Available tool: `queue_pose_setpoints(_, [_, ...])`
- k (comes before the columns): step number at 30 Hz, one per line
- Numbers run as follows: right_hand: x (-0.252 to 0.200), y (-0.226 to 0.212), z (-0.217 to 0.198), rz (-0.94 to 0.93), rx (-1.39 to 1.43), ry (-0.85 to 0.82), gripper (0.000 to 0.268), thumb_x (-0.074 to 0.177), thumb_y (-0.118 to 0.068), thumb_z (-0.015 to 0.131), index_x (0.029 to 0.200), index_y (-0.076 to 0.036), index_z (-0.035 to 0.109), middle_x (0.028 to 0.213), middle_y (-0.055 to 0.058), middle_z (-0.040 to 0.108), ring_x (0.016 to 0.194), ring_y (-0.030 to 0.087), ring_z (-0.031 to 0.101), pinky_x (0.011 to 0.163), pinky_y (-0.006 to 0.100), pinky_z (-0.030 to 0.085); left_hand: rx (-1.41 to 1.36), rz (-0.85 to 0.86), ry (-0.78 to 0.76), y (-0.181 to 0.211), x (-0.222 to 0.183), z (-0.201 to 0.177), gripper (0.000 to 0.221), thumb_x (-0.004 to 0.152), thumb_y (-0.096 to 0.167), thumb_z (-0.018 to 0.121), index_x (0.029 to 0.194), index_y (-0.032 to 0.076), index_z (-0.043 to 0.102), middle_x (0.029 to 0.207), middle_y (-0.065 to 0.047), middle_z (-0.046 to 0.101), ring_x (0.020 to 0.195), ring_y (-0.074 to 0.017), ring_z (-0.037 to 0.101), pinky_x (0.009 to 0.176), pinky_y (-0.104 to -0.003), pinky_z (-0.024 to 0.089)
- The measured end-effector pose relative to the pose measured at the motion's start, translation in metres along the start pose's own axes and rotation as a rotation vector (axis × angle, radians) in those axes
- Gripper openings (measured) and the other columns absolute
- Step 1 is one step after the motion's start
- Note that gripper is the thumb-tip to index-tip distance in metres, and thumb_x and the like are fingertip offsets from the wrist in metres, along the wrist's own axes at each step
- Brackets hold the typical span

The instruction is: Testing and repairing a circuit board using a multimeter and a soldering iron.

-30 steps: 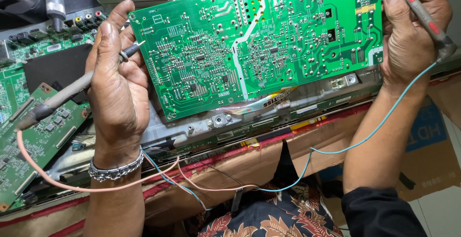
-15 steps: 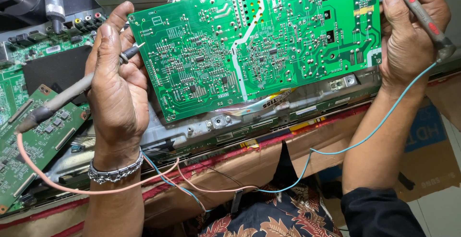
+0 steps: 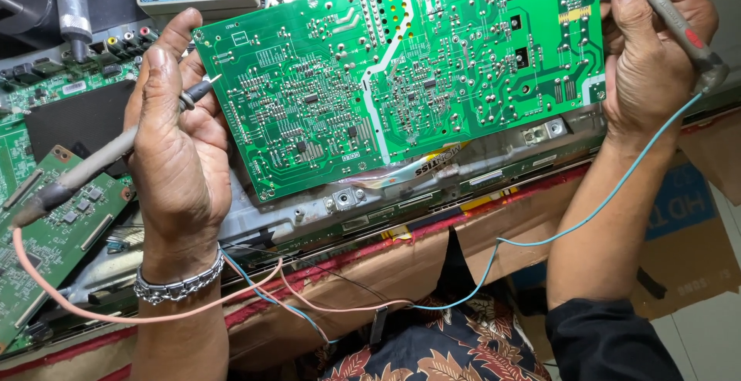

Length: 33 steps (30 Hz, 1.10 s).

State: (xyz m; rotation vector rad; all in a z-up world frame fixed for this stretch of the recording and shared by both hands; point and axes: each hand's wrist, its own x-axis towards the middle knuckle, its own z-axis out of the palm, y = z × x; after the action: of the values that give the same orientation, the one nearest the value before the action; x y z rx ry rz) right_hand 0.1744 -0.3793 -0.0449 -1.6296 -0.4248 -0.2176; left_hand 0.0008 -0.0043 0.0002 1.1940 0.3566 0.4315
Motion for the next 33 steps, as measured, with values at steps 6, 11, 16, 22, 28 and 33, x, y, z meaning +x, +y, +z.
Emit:
queue_pose_setpoints(6, [-0.001, -0.003, -0.001, 0.011, 0.029, 0.004, 0.018, 0.122, -0.020, 0.061, 0.135, -0.008, 0.059, 0.120, 0.008, 0.065, 0.097, 0.009, 0.060, 0.082, 0.016, 0.049, 0.004, -0.008, 0.002, 0.002, -0.001, 0.001, 0.053, 0.099, 0.040, 0.051, 0.141, 0.008, 0.059, 0.130, -0.013, 0.068, 0.110, -0.0157, 0.069, 0.094, -0.024, 0.060])
queue_pose_setpoints(11, [0.000, -0.005, 0.001, 0.055, 0.106, 0.054, 0.019, 0.119, -0.025, 0.064, 0.130, -0.011, 0.057, 0.118, 0.009, 0.064, 0.096, 0.010, 0.059, 0.084, 0.017, 0.051, 0.003, -0.014, 0.009, 0.003, -0.001, 0.002, 0.055, 0.098, 0.041, 0.051, 0.141, 0.008, 0.058, 0.130, -0.014, 0.068, 0.110, -0.0166, 0.070, 0.095, -0.025, 0.060])
queue_pose_setpoints(16, [-0.001, -0.006, 0.000, 0.080, 0.034, 0.032, 0.022, 0.119, -0.021, 0.062, 0.137, -0.008, 0.059, 0.122, 0.010, 0.065, 0.099, 0.007, 0.061, 0.088, 0.013, 0.052, 0.031, 0.007, -0.014, 0.004, -0.003, 0.004, 0.053, 0.101, 0.039, 0.050, 0.142, 0.007, 0.056, 0.137, -0.011, 0.064, 0.121, -0.0156, 0.065, 0.102, -0.026, 0.060])
queue_pose_setpoints(22, [-0.001, 0.000, -0.002, 0.077, 0.003, 0.026, 0.039, 0.114, -0.029, 0.068, 0.141, -0.003, 0.059, 0.124, 0.008, 0.064, 0.113, 0.009, 0.065, 0.094, 0.015, 0.052, 0.161, 0.000, -0.013, 0.010, -0.005, 0.006, 0.058, 0.102, 0.046, 0.047, 0.146, 0.009, 0.052, 0.155, -0.008, 0.050, 0.136, -0.0167, 0.049, 0.106, -0.026, 0.053])
queue_pose_setpoints(28, [-0.006, -0.008, 0.002, 0.038, -0.144, 0.001, 0.035, 0.117, -0.028, 0.065, 0.139, -0.002, 0.058, 0.130, 0.010, 0.063, 0.117, 0.015, 0.063, 0.105, 0.023, 0.051, 0.231, -0.021, -0.047, 0.004, -0.008, -0.002, 0.066, 0.105, 0.053, 0.044, 0.155, 0.011, 0.040, 0.169, -0.006, 0.032, 0.164, -0.0388, 0.018, 0.128, -0.041, 0.023])
queue_pose_setpoints(33, [-0.005, -0.014, 0.004, 0.021, -0.200, -0.018, 0.032, 0.119, -0.024, 0.063, 0.138, 0.000, 0.057, 0.133, 0.012, 0.061, 0.123, 0.021, 0.062, 0.110, 0.028, 0.051, 0.260, -0.046, -0.028, 0.011, -0.008, 0.005, 0.069, 0.103, 0.056, 0.044, 0.155, 0.011, 0.039, 0.169, -0.007, 0.032, 0.163, -0.0388, 0.019, 0.128, -0.046, 0.019])
